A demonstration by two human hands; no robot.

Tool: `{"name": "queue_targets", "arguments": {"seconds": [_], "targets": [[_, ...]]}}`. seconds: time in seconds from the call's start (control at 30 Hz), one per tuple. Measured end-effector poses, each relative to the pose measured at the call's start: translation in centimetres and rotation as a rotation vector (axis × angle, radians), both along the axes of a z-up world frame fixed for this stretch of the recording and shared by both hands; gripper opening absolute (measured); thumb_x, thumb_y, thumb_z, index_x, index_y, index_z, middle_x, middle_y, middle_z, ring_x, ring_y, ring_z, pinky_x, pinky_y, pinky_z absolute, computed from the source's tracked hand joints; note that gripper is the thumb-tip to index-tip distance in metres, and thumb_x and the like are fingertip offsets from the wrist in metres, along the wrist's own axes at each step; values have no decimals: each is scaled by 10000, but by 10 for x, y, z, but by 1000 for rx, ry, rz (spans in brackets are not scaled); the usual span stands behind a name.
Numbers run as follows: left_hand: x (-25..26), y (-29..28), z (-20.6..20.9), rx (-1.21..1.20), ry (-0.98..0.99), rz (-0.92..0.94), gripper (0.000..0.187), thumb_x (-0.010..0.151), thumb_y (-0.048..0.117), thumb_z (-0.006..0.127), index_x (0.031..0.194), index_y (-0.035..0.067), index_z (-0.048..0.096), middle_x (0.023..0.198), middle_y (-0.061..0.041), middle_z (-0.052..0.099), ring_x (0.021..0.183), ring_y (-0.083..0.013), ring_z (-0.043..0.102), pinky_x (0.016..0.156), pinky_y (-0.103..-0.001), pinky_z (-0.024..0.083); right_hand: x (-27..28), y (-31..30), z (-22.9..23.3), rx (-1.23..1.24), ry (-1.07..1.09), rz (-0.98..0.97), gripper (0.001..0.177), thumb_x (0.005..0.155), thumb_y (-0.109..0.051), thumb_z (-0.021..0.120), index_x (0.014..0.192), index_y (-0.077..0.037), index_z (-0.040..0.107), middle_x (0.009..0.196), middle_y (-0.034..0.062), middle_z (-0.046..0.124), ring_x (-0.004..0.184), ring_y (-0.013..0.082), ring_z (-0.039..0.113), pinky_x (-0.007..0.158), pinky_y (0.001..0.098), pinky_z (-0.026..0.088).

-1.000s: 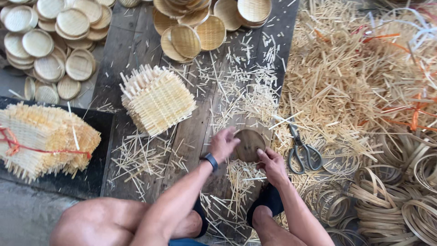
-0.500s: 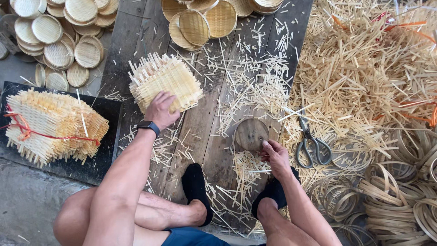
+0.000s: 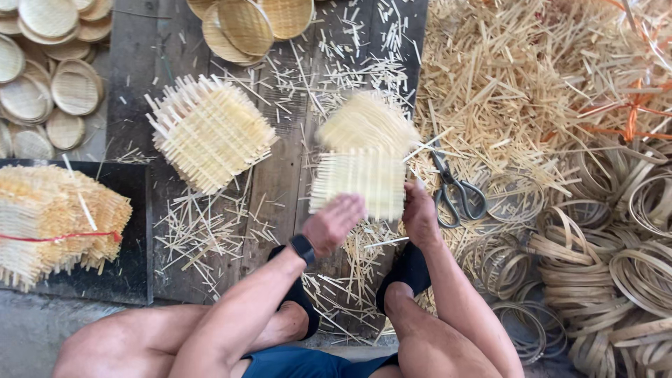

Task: The person assembles bamboo plates by placing a woven bamboo square onto a wooden mold and trimming the excess material using large shears.

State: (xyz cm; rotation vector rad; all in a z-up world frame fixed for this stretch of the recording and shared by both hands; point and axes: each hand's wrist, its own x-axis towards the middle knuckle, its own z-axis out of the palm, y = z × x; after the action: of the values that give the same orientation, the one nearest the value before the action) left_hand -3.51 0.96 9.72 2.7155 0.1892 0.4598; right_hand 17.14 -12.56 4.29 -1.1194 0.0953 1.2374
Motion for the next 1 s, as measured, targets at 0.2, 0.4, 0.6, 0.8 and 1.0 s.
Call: {"name": "queue_targets", "arguments": {"seconds": [0.2, 0.4, 0.6, 0.8, 1.0], "targets": [[-5, -6, 2, -162, -22, 32, 529, 877, 318, 729, 1304, 36, 594, 1341, -205, 634, 1303, -338, 553, 1144, -512, 367, -5, 1, -12, -210, -287, 207, 251, 908, -111, 750, 1131, -6, 704, 986, 82, 765, 810, 122, 691, 726, 303, 603], [3, 53, -58, -1477, 93, 919, 622, 782, 145, 871, 1301, 20, 552, 1245, -165, 698, 1120, -190, 676, 1005, -331, 524, -8, 5, -13, -167, -294, 179, 252, 894, -128, 776, 1112, -14, 721, 995, 84, 774, 851, 122, 698, 769, 283, 596], [-7, 51, -87, -1519, 114, 907, 323, 824, 31, 821, 1107, -35, 678, 1024, -136, 774, 865, -143, 720, 789, -266, 576, 10, 17, -7, -347, -118, 78, 250, 972, -272, 734, 1062, -39, 724, 917, 45, 737, 805, 105, 661, 721, 240, 527], [6, 51, -58, -1448, 215, 1013, 363, 803, 44, 815, 1131, -36, 680, 1003, -125, 776, 842, -159, 743, 780, -278, 609, 51, 58, -10, -342, -127, -45, 100, 885, -133, 789, 931, -66, 732, 820, 24, 671, 659, 96, 585, 610, 253, 502], [8, 49, -53, -1302, 223, 995, 456, 771, 77, 867, 1166, -72, 694, 985, -127, 772, 799, -150, 711, 739, -256, 569, 82, 73, 18, -11, -342, -439, 55, 910, -99, 780, 900, -88, 727, 812, 10, 674, 685, 95, 597, 616, 263, 544]]}}
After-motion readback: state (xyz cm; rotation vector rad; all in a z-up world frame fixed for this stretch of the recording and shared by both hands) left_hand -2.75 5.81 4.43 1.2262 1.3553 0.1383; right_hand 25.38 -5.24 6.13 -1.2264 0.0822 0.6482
